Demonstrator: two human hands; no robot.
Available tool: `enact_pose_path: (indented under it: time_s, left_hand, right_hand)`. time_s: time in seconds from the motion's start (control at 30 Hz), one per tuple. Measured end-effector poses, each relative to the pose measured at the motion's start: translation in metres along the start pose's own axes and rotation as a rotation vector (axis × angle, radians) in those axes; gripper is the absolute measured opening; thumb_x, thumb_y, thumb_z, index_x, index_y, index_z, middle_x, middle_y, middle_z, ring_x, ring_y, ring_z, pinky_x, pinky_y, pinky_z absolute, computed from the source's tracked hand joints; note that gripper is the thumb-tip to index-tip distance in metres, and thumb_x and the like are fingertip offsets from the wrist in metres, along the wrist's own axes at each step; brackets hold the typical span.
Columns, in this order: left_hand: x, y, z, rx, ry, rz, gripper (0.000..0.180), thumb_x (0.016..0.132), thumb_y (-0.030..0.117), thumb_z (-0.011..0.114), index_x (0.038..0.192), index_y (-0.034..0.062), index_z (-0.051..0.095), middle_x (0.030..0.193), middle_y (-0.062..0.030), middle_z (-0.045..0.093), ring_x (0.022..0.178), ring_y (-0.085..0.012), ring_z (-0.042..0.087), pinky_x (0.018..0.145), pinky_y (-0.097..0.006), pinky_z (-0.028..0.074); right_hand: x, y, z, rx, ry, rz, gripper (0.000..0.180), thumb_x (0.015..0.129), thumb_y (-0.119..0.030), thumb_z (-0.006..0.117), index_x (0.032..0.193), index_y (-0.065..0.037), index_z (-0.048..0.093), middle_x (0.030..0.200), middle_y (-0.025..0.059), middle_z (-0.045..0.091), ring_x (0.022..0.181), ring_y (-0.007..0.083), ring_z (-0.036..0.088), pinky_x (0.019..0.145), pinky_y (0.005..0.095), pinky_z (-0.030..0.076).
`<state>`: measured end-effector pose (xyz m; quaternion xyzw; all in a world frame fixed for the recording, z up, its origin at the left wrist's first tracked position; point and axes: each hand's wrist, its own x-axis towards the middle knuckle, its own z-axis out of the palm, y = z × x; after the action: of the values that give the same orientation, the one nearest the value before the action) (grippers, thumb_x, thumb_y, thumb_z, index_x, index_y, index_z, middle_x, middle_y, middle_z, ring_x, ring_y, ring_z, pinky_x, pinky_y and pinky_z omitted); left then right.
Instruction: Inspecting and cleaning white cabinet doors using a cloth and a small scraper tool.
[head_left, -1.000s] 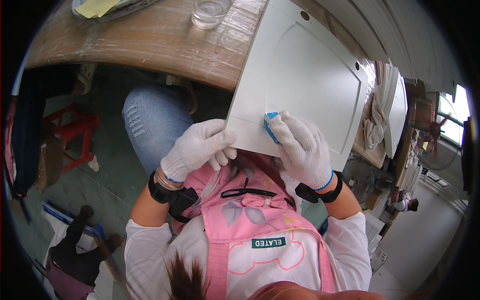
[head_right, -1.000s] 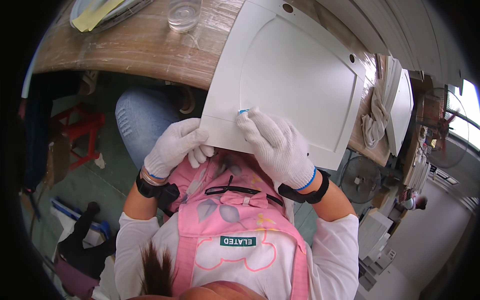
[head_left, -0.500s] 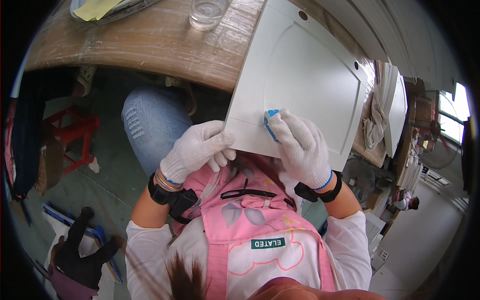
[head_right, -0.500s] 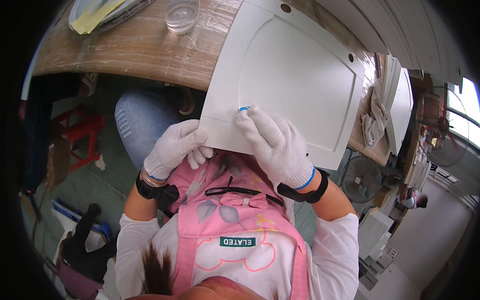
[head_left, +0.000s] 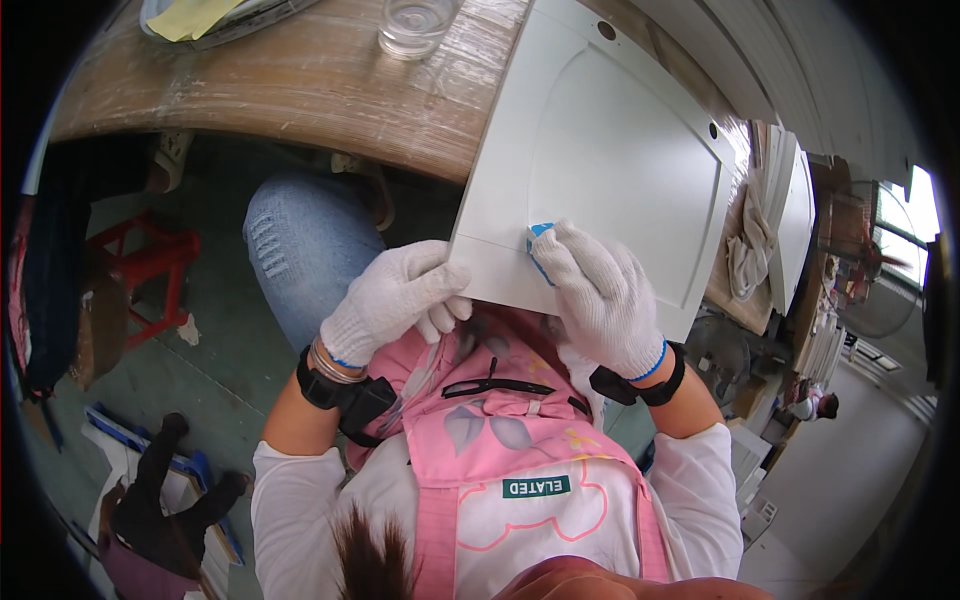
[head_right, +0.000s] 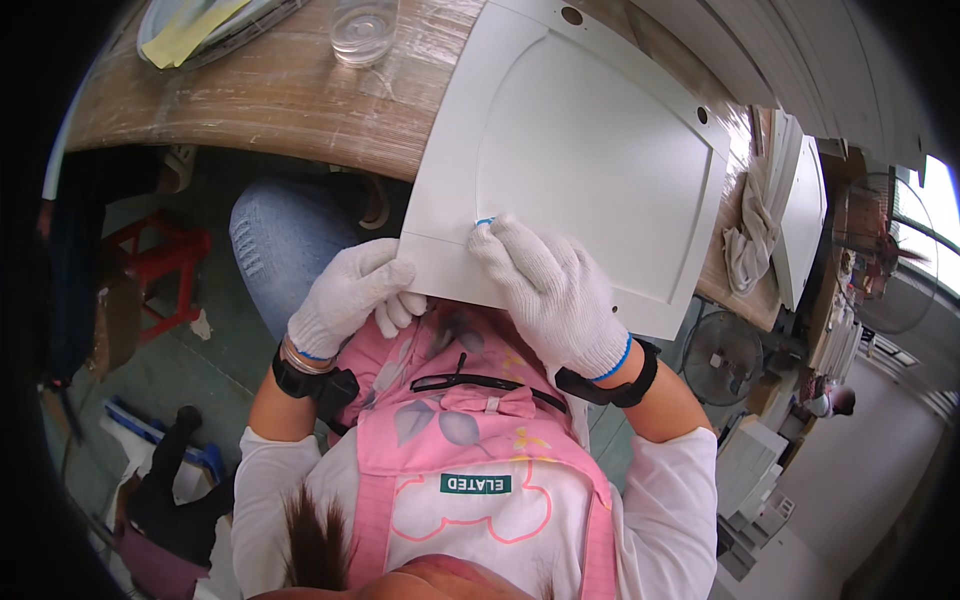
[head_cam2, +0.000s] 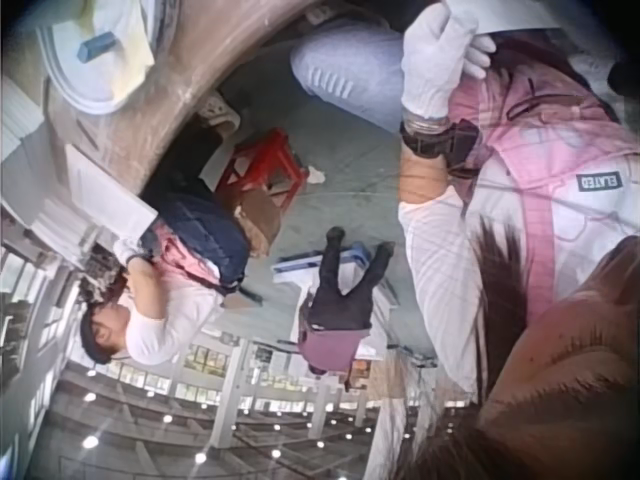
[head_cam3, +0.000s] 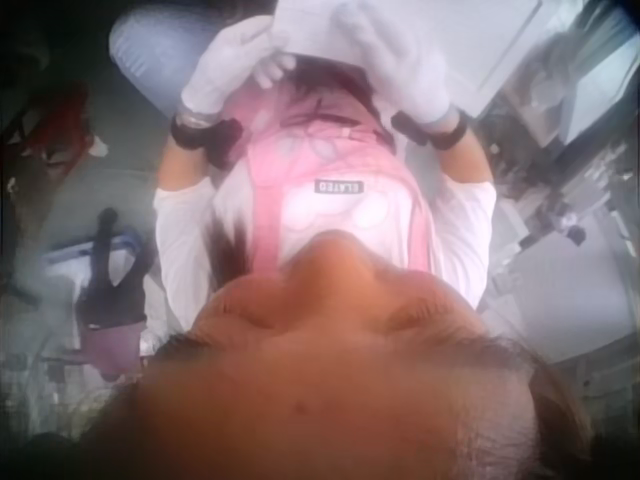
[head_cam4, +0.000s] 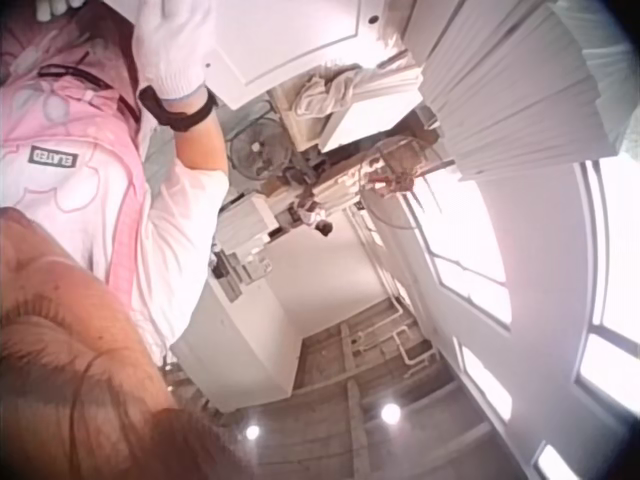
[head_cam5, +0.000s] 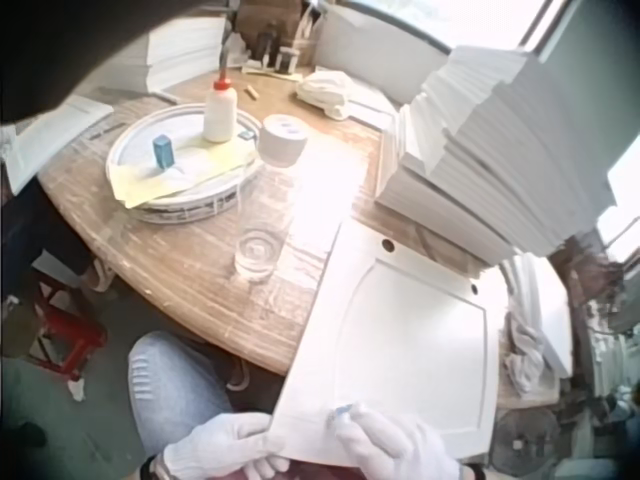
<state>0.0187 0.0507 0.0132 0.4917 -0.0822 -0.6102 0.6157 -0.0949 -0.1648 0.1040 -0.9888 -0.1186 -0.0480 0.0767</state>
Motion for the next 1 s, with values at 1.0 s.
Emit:
enact_pose_path:
  time_s: [1.0]
  left_hand:
    - [0.0009,-0.0023,-0.0013,-0.019,-0.018,0.018,0.041,0.097,0.039,0.06,0.11,0.0002,0.062,0.081,-0.0064,0.067,0.062,-0.0092,0.062,0.051,-0.022,0.053]
  right_hand:
    - [0.0012,0.0022,-0.0051,-0.007,0.071,-0.002,0.05,0.072,-0.006,0.065,0.122,-0.006,0.062,0.115,0.0127,0.063,0.092,0.0298,0.066,0.075,0.0385,0.054]
